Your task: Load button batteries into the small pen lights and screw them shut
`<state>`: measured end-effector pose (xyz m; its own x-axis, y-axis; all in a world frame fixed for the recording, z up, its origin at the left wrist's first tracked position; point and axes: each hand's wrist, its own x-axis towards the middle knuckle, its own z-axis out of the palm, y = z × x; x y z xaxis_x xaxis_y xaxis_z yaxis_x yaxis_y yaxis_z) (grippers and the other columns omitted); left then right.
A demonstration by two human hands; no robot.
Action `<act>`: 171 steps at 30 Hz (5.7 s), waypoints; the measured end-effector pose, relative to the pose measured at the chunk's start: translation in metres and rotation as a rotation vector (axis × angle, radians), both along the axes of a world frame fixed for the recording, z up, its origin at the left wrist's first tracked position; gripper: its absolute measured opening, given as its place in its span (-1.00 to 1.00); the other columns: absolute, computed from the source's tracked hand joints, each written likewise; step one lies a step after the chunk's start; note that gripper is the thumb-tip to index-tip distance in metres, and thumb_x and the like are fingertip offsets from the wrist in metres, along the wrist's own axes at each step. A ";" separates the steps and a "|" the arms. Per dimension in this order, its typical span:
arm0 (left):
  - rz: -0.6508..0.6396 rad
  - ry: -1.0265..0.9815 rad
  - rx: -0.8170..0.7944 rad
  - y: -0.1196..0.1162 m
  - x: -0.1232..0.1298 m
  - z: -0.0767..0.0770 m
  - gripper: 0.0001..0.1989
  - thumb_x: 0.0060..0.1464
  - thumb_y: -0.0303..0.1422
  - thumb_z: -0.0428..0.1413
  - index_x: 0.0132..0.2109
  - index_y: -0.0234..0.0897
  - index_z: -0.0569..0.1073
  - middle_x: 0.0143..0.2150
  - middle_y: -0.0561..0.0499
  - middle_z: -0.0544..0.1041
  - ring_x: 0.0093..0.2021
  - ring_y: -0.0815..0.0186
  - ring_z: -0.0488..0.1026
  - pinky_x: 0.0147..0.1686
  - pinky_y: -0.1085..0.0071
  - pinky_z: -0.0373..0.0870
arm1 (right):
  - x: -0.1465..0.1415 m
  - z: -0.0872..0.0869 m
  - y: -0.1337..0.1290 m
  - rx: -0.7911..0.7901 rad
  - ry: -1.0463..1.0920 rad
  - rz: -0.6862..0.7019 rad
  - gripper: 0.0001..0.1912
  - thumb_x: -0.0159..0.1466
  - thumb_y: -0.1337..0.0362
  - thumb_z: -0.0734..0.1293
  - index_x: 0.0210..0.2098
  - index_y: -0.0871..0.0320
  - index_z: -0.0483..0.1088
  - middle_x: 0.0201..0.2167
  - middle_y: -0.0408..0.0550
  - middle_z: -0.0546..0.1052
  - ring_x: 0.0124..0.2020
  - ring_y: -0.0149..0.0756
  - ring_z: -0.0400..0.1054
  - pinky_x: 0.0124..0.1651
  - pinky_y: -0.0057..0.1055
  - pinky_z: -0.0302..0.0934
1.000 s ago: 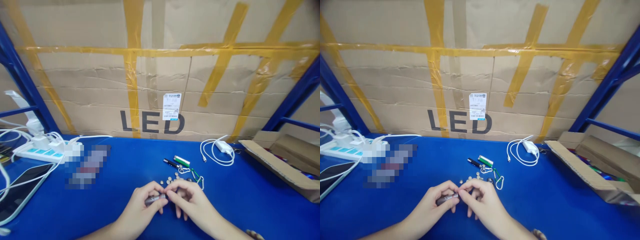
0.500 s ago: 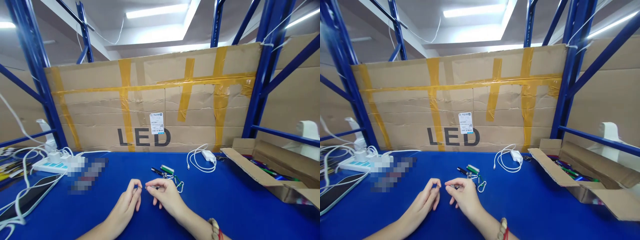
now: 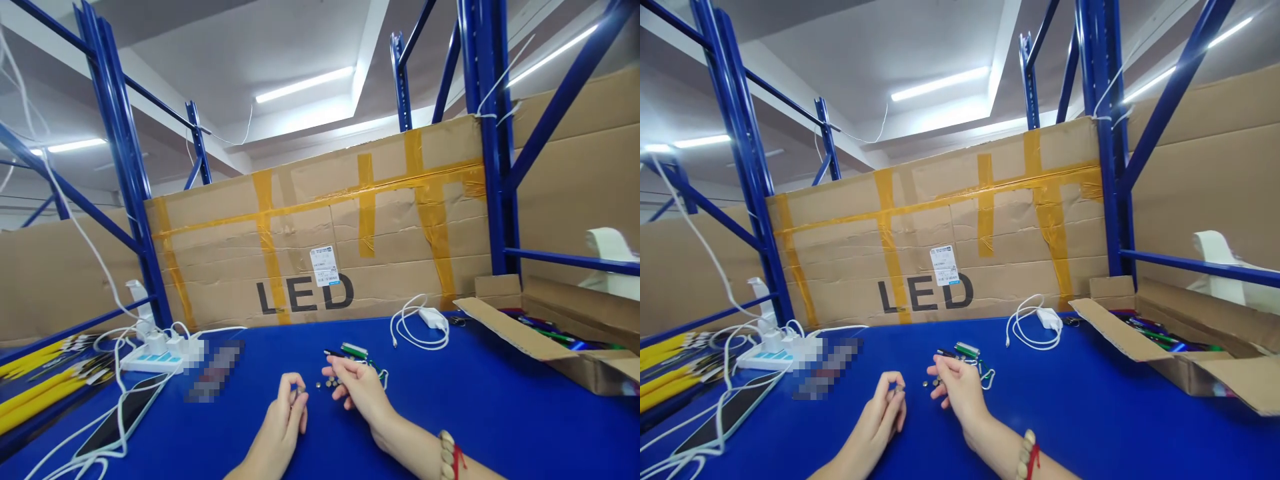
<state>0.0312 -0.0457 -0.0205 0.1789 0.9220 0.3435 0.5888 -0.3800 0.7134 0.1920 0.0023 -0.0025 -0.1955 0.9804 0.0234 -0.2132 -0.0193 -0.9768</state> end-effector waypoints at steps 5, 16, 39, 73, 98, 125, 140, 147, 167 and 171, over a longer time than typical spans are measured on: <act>-0.209 0.023 -0.001 0.006 -0.004 0.003 -0.65 0.25 -0.12 -0.33 -0.24 -0.28 0.15 -0.64 0.15 0.24 -0.61 0.40 0.16 -0.50 0.51 0.10 | -0.001 -0.004 0.008 -0.036 -0.022 -0.030 -0.73 0.10 0.23 0.38 -0.24 0.25 0.47 -0.35 0.03 0.53 -0.65 -0.58 0.25 -0.71 -0.71 0.03; -0.309 0.069 0.018 0.033 -0.010 0.010 -0.78 0.22 -0.26 -0.18 -0.29 -0.25 0.26 -0.60 0.14 0.25 -0.57 0.40 0.20 -0.51 0.53 0.07 | 0.006 -0.003 0.025 -0.020 -0.201 -0.042 -0.68 0.13 0.22 0.35 -0.15 0.24 0.44 -0.31 -0.01 0.48 -0.48 -0.52 0.29 -0.62 -0.70 0.06; -0.069 -0.359 -0.257 0.056 -0.014 0.005 -0.44 -0.06 0.20 -0.12 -0.33 -0.28 0.15 -0.70 0.19 0.24 -0.74 0.51 0.09 -0.70 0.60 -0.04 | 0.015 -0.004 0.002 0.819 -0.858 0.195 -0.72 0.03 0.08 0.41 -0.29 0.07 0.51 -0.44 -0.16 0.45 -0.56 -0.50 0.22 -0.47 -0.55 0.06; -0.143 -0.470 -0.424 0.040 -0.011 0.013 -0.40 -0.18 0.22 -0.04 -0.39 -0.30 0.20 -0.77 0.19 0.22 -0.80 0.54 0.06 -0.77 0.63 -0.10 | 0.010 -0.015 0.006 0.729 -0.875 0.095 -0.83 0.02 0.47 0.29 -0.37 0.20 0.43 -0.39 -0.09 0.45 -0.36 -0.38 0.33 -0.24 -0.47 0.21; -0.129 -0.451 -0.435 0.036 -0.009 0.018 -0.39 -0.18 0.22 -0.04 -0.38 -0.33 0.24 -0.77 0.18 0.23 -0.79 0.53 0.06 -0.74 0.60 -0.07 | 0.011 -0.007 0.002 0.720 -0.926 0.162 -0.82 0.23 0.19 0.28 -0.33 0.12 0.49 -0.40 -0.16 0.52 -0.41 -0.39 0.35 -0.33 -0.52 0.13; -0.132 -0.421 -0.407 0.035 -0.008 0.019 -0.39 -0.15 0.21 -0.05 -0.37 -0.33 0.24 -0.76 0.18 0.21 -0.77 0.53 0.06 -0.72 0.60 -0.04 | 0.010 -0.004 -0.002 0.631 -1.013 0.106 -0.85 0.15 0.14 0.34 -0.40 0.07 0.48 -0.47 -0.24 0.51 -0.50 -0.45 0.29 -0.42 -0.55 0.05; -0.134 -0.421 -0.408 0.035 -0.009 0.018 -0.40 -0.14 0.20 -0.06 -0.38 -0.33 0.24 -0.76 0.18 0.22 -0.78 0.52 0.06 -0.72 0.59 -0.04 | 0.011 -0.008 0.002 0.622 -1.010 0.111 -0.85 0.10 0.13 0.39 -0.37 0.04 0.48 -0.46 -0.26 0.51 -0.50 -0.45 0.31 -0.42 -0.55 0.04; -0.148 -0.428 -0.400 0.035 -0.009 0.019 -0.42 -0.11 0.18 -0.06 -0.37 -0.33 0.24 -0.75 0.18 0.21 -0.77 0.52 0.06 -0.71 0.58 -0.04 | 0.010 -0.003 -0.003 0.641 -1.029 0.104 -0.84 0.18 0.13 0.31 -0.35 0.03 0.48 -0.50 -0.21 0.50 -0.50 -0.41 0.31 -0.42 -0.52 0.04; -0.158 -0.416 -0.408 0.034 -0.008 0.018 -0.43 -0.12 0.18 -0.07 -0.37 -0.32 0.23 -0.76 0.17 0.21 -0.77 0.51 0.06 -0.71 0.58 -0.05 | 0.008 -0.008 0.001 0.540 -0.736 0.092 -0.82 0.13 0.17 0.35 -0.39 0.18 0.47 -0.54 -0.14 0.49 -0.55 -0.41 0.33 -0.41 -0.50 0.17; -0.175 -0.426 -0.409 0.035 -0.008 0.016 -0.44 -0.11 0.17 -0.06 -0.37 -0.31 0.24 -0.76 0.17 0.22 -0.78 0.51 0.05 -0.72 0.58 -0.06 | 0.007 -0.005 0.000 0.585 -0.585 0.070 -0.85 0.07 0.19 0.40 -0.47 0.17 0.49 -0.34 -0.07 0.51 -0.40 -0.36 0.38 -0.33 -0.48 0.23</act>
<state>0.0228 -0.0112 -0.0041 0.2639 0.9636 0.0431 0.1732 -0.0913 0.9807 0.1991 0.0018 -0.0079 -0.3951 0.8263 0.4014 0.3154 0.5324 -0.7856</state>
